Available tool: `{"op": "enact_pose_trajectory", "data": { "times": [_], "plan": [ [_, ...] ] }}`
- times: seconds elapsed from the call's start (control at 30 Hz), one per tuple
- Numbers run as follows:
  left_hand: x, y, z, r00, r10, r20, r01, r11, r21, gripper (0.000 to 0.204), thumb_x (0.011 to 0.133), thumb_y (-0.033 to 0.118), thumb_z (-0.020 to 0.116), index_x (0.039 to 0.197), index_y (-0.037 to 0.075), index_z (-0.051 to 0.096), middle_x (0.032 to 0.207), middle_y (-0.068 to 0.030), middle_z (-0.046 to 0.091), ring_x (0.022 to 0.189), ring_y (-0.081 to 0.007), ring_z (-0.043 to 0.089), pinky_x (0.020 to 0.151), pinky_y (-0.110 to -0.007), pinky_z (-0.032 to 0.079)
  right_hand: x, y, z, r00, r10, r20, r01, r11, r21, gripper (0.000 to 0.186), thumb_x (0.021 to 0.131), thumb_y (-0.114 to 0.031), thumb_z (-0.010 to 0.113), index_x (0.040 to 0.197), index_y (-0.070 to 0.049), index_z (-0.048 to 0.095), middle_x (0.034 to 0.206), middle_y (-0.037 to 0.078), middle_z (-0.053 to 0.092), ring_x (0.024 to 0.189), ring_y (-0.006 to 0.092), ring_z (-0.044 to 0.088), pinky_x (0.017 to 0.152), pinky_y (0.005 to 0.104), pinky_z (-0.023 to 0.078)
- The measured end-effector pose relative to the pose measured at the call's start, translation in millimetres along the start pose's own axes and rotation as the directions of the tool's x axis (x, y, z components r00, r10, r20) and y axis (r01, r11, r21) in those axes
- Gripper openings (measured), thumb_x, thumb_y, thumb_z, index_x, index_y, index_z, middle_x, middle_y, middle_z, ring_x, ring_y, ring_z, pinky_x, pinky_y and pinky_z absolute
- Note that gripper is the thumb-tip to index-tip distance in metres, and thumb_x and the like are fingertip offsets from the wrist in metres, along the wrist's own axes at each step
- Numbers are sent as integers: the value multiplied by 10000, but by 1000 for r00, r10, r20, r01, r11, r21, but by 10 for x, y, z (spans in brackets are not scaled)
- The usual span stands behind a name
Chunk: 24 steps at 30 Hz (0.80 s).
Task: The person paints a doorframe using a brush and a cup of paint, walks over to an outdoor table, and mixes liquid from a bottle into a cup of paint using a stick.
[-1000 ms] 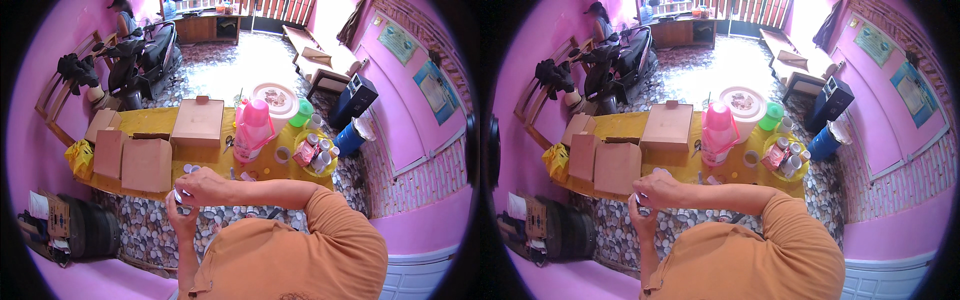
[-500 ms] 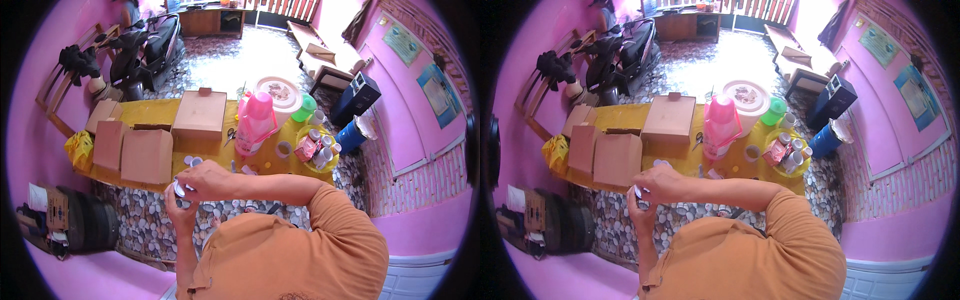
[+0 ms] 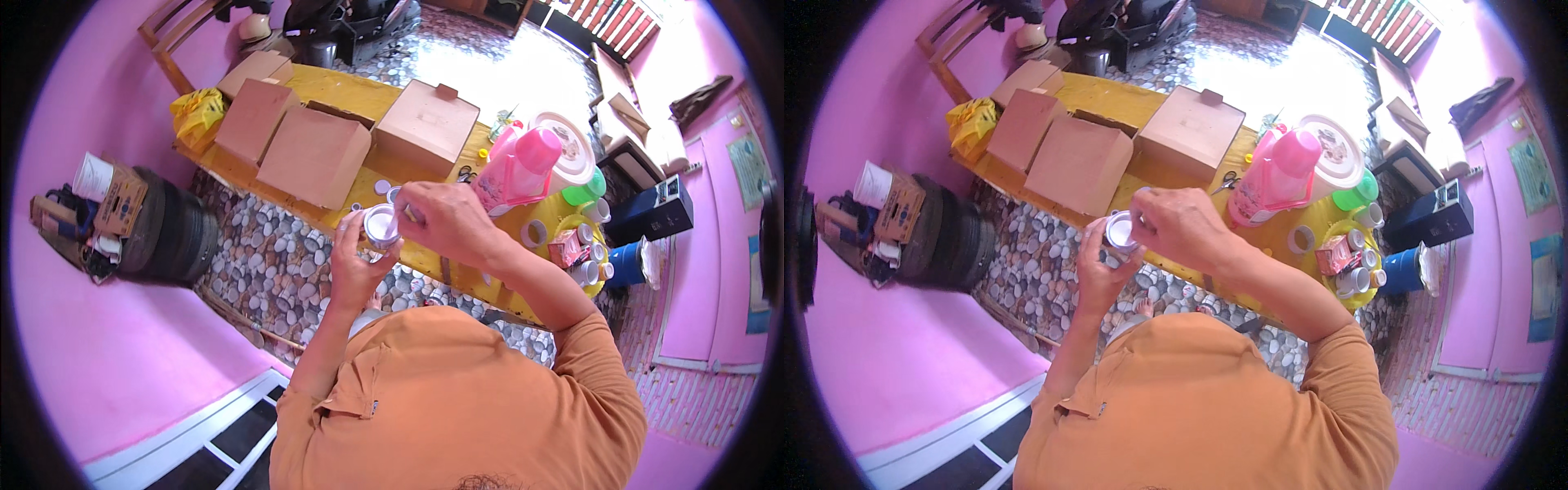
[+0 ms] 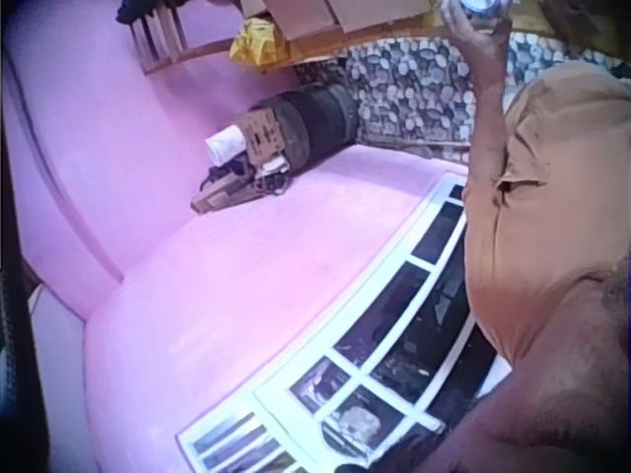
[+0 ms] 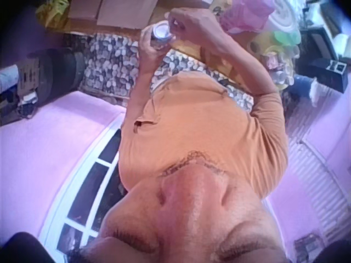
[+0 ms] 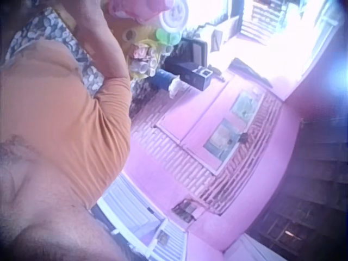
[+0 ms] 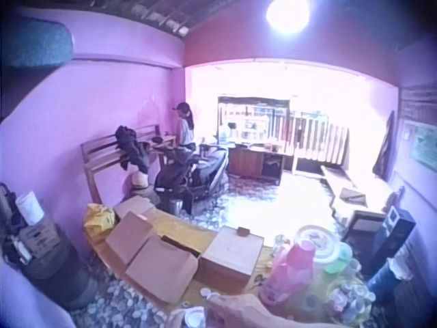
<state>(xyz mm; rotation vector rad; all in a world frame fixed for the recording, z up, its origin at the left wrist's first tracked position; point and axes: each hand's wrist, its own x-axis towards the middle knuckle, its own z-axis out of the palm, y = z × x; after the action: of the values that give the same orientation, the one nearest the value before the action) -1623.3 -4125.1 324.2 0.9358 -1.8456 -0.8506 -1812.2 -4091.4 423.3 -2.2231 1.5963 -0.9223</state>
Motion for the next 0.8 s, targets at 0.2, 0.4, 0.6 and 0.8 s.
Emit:
{"op": "enact_pose_trajectory", "data": {
  "times": [0.2, 0.4, 0.6, 0.8],
  "plan": [
    [27, 104, -30, 1000, 8, 21, -7, 999, -49, 624, 730, 178, 877, 1238, -33, 584, 1213, -191, 604, 1127, -368, 602, 969, -434, 501, 90, -55, 39, 999, 3, -32, -3, 1000, 14, 108, 833, -148, 700, 869, -76, 627, 760, 87, 662, 691, 299, 666, 588, 409, 510],
    [5, 49, -31, 1000, -9, 21, 10, 1000, -27, 640, 738, 211, 865, 1260, -27, 582, 1231, -203, 611, 1215, -395, 568, 1059, -460, 462, 32, -25, -23, 999, 20, 36, -17, 996, -85, 148, 820, -151, 731, 914, -78, 643, 764, 88, 646, 652, 294, 642, 575, 401, 488],
    [31, 127, -64, 997, -33, 67, 35, 999, -24, 642, 743, 210, 860, 1268, -30, 578, 1256, -217, 592, 1217, -394, 561, 1054, -470, 457, 107, -36, 74, 997, -57, -54, 57, 998, -9, 122, 821, -137, 703, 861, -72, 609, 730, 102, 641, 676, 314, 654, 576, 412, 505],
    [0, 124, -93, 998, -54, 41, 54, 999, -1, 651, 745, 230, 865, 1272, -26, 581, 1248, -216, 599, 1219, -389, 561, 1053, -461, 459, 68, -57, -47, 999, -2, 51, 5, 999, -41, 127, 820, -135, 715, 883, -76, 622, 762, 97, 654, 683, 308, 663, 589, 412, 511]
  ]
}}
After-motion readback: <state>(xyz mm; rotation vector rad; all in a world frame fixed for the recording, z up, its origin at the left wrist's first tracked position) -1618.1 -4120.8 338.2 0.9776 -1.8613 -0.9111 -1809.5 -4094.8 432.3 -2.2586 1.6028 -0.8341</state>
